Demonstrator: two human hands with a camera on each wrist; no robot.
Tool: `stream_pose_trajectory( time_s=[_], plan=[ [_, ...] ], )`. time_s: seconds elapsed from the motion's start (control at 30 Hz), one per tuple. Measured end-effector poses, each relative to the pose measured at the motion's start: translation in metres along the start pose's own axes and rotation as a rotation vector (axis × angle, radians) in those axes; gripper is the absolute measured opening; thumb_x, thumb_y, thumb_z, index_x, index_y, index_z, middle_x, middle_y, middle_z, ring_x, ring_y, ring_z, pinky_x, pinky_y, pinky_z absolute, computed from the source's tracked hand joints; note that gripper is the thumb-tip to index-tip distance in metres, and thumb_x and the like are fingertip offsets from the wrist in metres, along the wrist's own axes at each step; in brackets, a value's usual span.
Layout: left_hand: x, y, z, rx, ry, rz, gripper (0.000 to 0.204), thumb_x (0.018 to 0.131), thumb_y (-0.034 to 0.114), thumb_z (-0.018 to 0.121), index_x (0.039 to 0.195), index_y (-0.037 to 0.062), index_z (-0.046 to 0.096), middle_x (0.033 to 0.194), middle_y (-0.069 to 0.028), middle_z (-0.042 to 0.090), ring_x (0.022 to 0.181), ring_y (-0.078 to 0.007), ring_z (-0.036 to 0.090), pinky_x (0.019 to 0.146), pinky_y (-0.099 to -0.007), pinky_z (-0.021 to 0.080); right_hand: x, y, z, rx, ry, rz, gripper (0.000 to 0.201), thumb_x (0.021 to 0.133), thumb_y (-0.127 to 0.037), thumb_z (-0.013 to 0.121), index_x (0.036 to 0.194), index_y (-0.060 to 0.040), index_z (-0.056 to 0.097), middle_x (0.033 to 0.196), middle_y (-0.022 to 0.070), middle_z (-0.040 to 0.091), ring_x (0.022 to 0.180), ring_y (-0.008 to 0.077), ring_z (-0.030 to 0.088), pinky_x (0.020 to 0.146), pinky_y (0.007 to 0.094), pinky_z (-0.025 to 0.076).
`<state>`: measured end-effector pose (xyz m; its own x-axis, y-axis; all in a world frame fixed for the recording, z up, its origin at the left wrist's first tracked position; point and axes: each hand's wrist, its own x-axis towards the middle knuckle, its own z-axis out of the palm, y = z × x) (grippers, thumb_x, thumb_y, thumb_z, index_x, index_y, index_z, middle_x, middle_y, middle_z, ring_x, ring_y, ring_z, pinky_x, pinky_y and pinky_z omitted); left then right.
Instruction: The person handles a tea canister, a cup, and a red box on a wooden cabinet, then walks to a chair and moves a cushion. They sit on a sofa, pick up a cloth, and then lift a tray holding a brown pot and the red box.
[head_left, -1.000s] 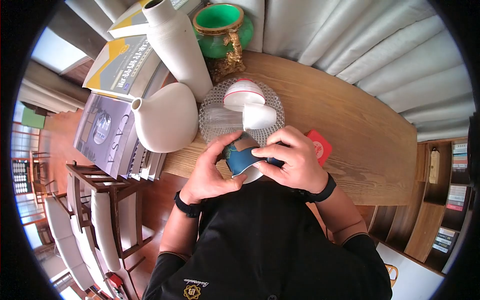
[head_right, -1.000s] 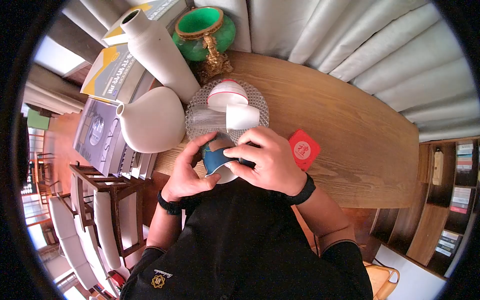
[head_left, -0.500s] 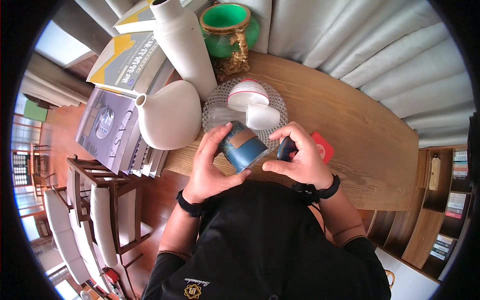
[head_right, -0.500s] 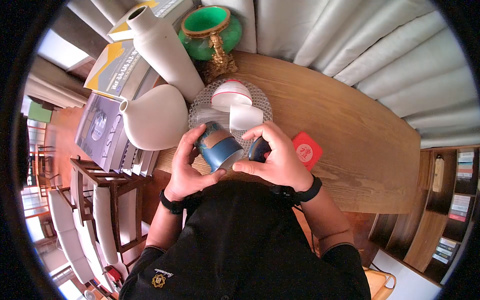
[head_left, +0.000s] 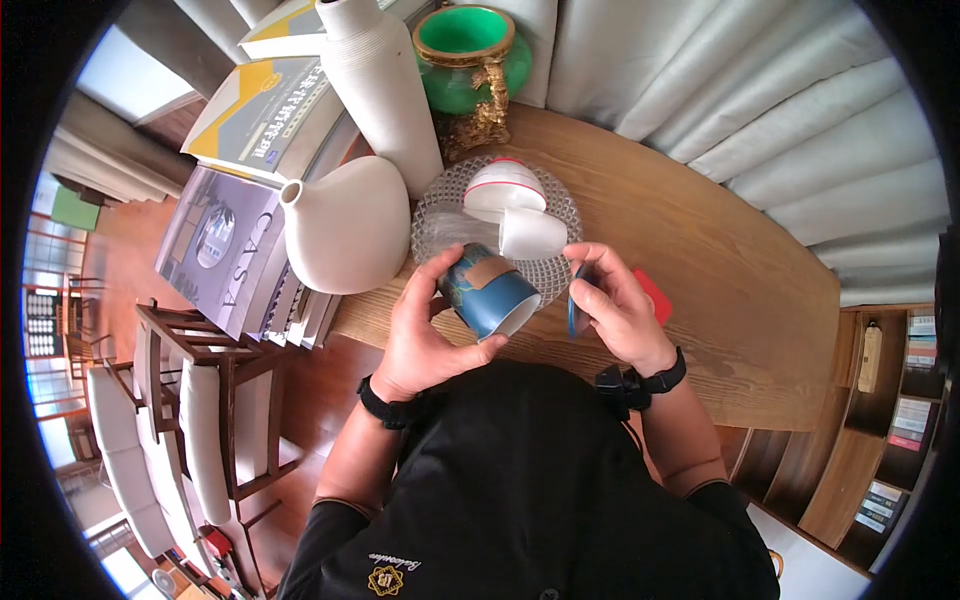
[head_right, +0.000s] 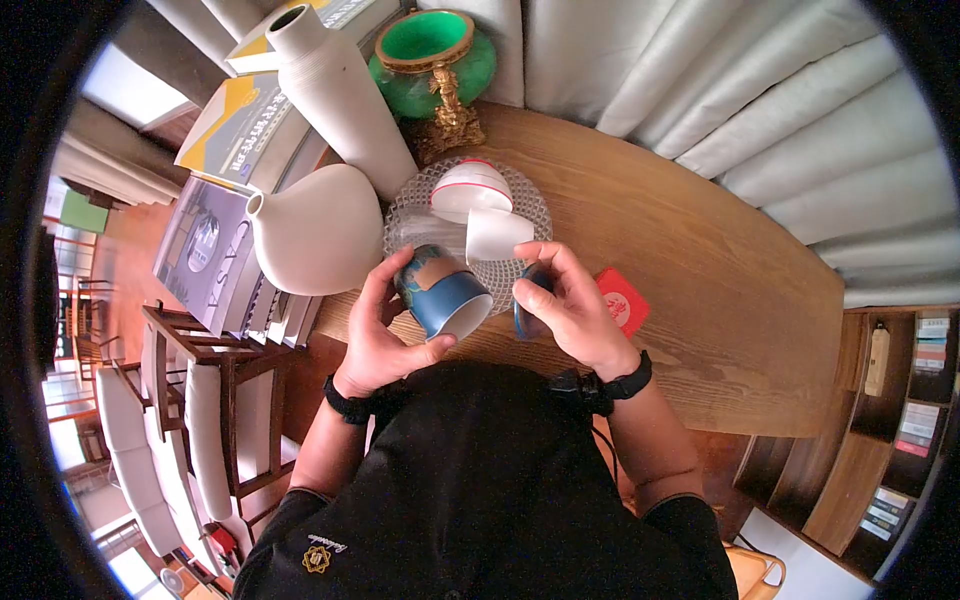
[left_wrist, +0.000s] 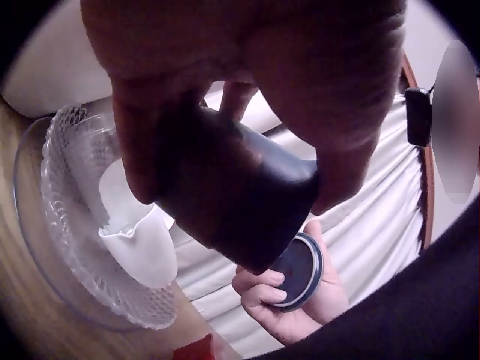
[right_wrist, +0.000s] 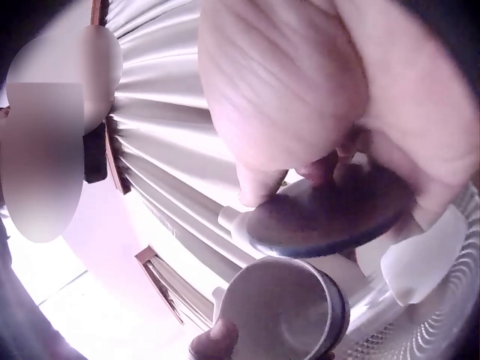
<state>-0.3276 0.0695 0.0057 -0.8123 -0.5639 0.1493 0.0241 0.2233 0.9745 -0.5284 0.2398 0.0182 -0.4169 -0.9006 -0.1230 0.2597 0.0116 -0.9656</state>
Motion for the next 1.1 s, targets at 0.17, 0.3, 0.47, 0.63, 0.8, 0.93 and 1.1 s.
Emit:
stream_pose_trajectory(
  time_s=[0.17,0.3,0.47,0.63,0.8,0.93,1.1],
  plan=[
    [-0.003,-0.003,0.002,0.027,0.008,0.067,0.092,0.064,0.016,0.095,0.138,0.0032,0.041,0.139,-0.0183,0.050,0.125,-0.0266,0.055,0.100,-0.0410,0.051,-0.002,-0.007,-0.003,-0.024,-0.050,0.054,0.041,0.098,-0.013,0.066,0.134,-0.0044,0.049,0.095,-0.0029,0.052,0.082,0.0042,0.051,0.074,0.0228,0.045],
    [-0.003,-0.012,0.003,0.029,0.020,0.170,0.088,0.062,0.017,0.096,0.131,0.0057,0.043,0.142,-0.0220,0.046,0.126,-0.0292,0.054,0.100,-0.0409,0.050,-0.001,-0.007,-0.001,-0.025,-0.036,0.078,0.042,0.097,-0.020,0.070,0.131,-0.0031,0.052,0.096,-0.0029,0.053,0.084,0.0047,0.053,0.074,0.0239,0.045],
    [0.005,-0.006,0.001,0.108,-0.076,0.264,0.088,0.060,0.018,0.097,0.131,0.0081,0.045,0.140,-0.0228,0.049,0.126,-0.0348,0.055,0.100,-0.0422,0.050,0.009,-0.012,0.007,-0.364,-0.096,0.113,0.057,0.093,-0.042,0.073,0.127,0.0016,0.061,0.105,0.0050,0.065,0.093,0.0116,0.060,0.083,0.0282,0.049],
    [0.008,0.013,0.004,0.268,-0.161,0.305,0.081,0.057,0.024,0.096,0.125,0.0080,0.056,0.136,-0.0207,0.056,0.120,-0.0390,0.061,0.098,-0.0453,0.053,0.019,-0.008,0.014,-0.488,-0.150,0.057,0.068,0.082,-0.055,0.079,0.113,0.0044,0.069,0.092,0.0077,0.070,0.085,0.0147,0.064,0.077,0.0305,0.052],
    [0.008,0.022,0.003,0.340,-0.190,0.274,0.080,0.057,0.027,0.096,0.125,0.0089,0.058,0.135,-0.0200,0.058,0.118,-0.0392,0.062,0.097,-0.0448,0.053,0.024,-0.017,0.009,-0.575,-0.244,0.170,0.062,0.083,-0.052,0.080,0.106,0.0045,0.071,0.088,0.0084,0.071,0.081,0.0132,0.063,0.076,0.0306,0.052],
    [0.008,0.021,0.003,0.300,-0.204,0.267,0.081,0.057,0.025,0.095,0.127,0.0092,0.058,0.134,-0.0200,0.059,0.117,-0.0388,0.063,0.098,-0.0449,0.053,0.026,-0.017,0.009,-0.455,-0.286,0.217,0.055,0.087,-0.045,0.078,0.107,0.0054,0.071,0.089,0.0091,0.071,0.083,0.0117,0.062,0.076,0.0302,0.052],
    [0.009,0.015,0.001,0.188,-0.185,0.226,0.083,0.056,0.022,0.096,0.128,0.0089,0.058,0.135,-0.0209,0.058,0.122,-0.0371,0.061,0.099,-0.0439,0.053,0.022,-0.005,0.007,-0.296,-0.273,0.220,0.052,0.091,-0.038,0.075,0.115,0.0071,0.067,0.098,0.0080,0.070,0.090,0.0111,0.061,0.081,0.0290,0.051]
  ],
)
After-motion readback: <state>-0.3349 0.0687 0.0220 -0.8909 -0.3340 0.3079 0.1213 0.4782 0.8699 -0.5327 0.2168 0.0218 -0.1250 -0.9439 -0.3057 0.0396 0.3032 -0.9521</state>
